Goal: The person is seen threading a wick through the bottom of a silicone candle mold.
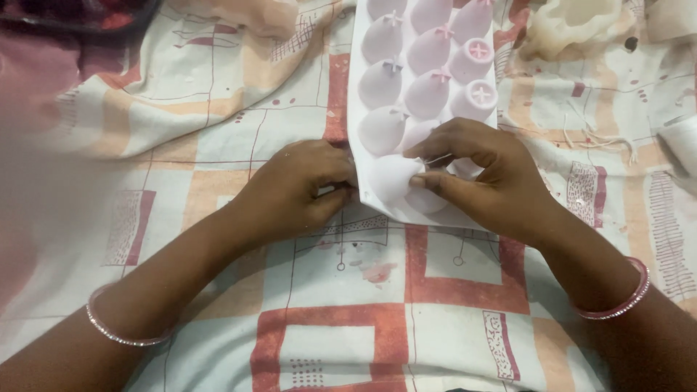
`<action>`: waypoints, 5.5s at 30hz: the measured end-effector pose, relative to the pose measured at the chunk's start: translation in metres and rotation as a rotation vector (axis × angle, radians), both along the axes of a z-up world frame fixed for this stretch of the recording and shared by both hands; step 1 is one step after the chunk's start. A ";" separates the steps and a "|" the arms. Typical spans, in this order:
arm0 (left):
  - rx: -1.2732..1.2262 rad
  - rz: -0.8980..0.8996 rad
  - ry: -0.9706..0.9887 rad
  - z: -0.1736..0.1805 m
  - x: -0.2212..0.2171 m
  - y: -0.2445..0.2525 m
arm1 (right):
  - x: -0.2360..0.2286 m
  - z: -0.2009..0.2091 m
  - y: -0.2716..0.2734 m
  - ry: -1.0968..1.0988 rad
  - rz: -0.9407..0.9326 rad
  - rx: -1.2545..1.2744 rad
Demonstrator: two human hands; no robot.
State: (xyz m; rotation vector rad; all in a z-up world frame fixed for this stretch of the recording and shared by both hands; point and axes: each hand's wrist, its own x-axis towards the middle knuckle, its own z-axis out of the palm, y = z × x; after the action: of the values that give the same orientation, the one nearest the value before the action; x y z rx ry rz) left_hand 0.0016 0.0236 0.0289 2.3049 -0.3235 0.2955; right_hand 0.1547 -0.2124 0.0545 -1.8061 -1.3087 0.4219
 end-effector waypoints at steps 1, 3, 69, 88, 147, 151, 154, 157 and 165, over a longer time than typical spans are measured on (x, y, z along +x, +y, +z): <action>0.000 0.000 0.000 0.000 -0.001 0.000 | 0.000 0.000 0.000 0.000 0.000 0.000; 0.018 0.016 -0.004 0.000 -0.001 -0.001 | -0.001 0.000 0.000 -0.009 0.014 0.020; 0.074 0.111 0.447 0.028 -0.007 0.010 | 0.009 -0.004 -0.002 0.036 -0.045 0.029; -0.271 0.277 0.234 0.015 -0.003 0.037 | 0.025 -0.013 -0.005 0.477 -0.174 0.064; -0.824 0.709 0.424 0.015 -0.005 -0.013 | 0.137 0.003 -0.079 0.350 -0.536 -0.398; -1.012 0.428 0.392 -0.001 -0.017 -0.031 | 0.097 0.014 -0.045 0.581 -0.311 -0.144; -1.029 0.337 0.425 0.004 -0.020 -0.046 | 0.063 0.009 -0.024 0.782 -0.180 -0.046; -1.096 0.251 0.440 0.004 -0.025 -0.053 | 0.033 0.003 -0.012 0.882 -0.084 -0.122; -1.154 0.203 0.390 0.004 -0.023 -0.070 | -0.001 0.000 -0.012 0.365 0.011 -0.106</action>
State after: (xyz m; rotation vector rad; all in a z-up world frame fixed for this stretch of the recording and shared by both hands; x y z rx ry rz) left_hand -0.0210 -0.0467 0.0328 1.1985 0.2471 0.0737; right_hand 0.1539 -0.2239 0.0546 -1.7085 -1.0579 0.7986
